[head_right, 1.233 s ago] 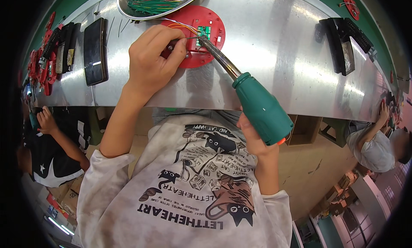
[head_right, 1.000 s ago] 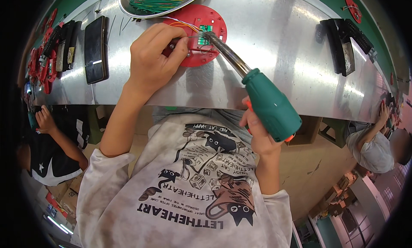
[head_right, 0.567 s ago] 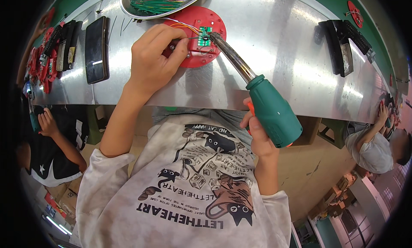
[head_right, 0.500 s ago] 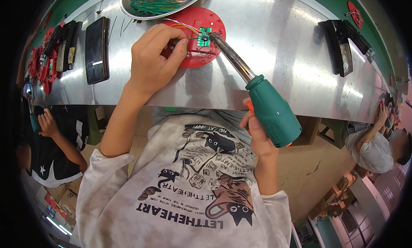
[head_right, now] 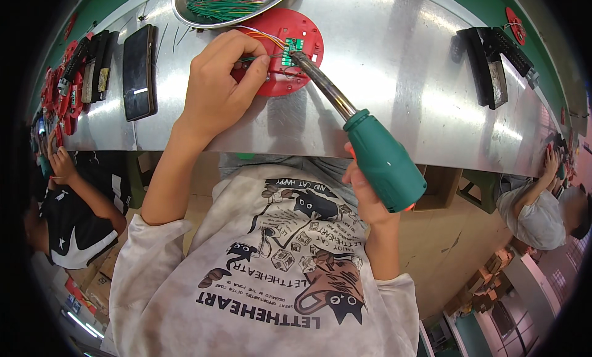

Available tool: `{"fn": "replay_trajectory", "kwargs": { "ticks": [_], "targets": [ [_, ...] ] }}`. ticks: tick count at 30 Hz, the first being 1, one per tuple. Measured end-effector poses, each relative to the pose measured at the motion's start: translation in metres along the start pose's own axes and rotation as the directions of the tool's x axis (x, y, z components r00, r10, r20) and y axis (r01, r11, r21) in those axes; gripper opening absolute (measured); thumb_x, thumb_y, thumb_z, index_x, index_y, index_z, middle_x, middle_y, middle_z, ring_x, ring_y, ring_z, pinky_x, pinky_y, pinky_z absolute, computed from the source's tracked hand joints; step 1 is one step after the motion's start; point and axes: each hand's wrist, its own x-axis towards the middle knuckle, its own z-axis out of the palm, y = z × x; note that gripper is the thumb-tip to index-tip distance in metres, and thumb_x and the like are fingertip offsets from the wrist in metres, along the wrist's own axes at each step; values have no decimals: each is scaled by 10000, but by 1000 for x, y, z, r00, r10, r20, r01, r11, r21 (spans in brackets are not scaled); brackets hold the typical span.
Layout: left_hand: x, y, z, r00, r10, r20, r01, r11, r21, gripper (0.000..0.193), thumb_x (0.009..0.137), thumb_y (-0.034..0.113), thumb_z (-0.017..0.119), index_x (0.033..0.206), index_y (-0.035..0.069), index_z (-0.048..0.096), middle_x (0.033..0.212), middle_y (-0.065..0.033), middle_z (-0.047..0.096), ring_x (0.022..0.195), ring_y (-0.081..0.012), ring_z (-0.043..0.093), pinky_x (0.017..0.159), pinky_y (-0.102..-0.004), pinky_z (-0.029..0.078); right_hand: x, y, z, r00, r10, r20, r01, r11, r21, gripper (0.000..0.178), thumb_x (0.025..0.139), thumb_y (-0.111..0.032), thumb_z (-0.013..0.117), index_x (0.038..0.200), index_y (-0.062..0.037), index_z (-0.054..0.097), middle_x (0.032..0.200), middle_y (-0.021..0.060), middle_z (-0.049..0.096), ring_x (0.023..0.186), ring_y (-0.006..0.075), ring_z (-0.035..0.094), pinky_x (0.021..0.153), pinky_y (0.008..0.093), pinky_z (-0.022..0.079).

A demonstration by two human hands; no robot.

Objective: Soldering electrical components onto small printed circuit boards attached to red bases.

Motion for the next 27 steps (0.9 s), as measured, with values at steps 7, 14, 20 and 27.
{"fn": "replay_trajectory", "kwargs": {
  "ticks": [7,14,20,27],
  "targets": [
    [-2,-2,2,1000,23,-8,-23,999,25,78,856,46,686,910,-2,654,858,-113,647,751,-262,627,654,-349,515,-1,5,-1,999,-10,52,13,998,-56,463,928,-237,659,1258,79,588,1081,209,654,558,218,601,512,302,492],
    [-2,-3,5,999,20,-33,-19,1000,17,73,820,52,694,864,25,642,831,-93,643,743,-273,613,655,-371,497,-2,4,-2,998,37,51,-34,997,-64,425,924,-203,650,1250,65,600,1071,188,657,577,216,610,519,305,490],
    [-3,-4,4,998,38,-41,-37,999,21,72,817,51,690,857,22,637,831,-95,642,754,-282,612,668,-379,498,3,2,-7,997,57,50,-57,998,6,377,925,-210,634,1173,71,598,1035,197,654,562,216,622,501,303,478],
    [-1,-3,4,996,61,-59,-60,998,16,82,795,69,699,820,47,624,802,-89,628,745,-301,609,666,-402,485,5,0,-7,990,-78,-119,80,997,6,446,939,-285,616,1162,98,566,1010,199,657,513,211,625,474,295,460]
  ]
}}
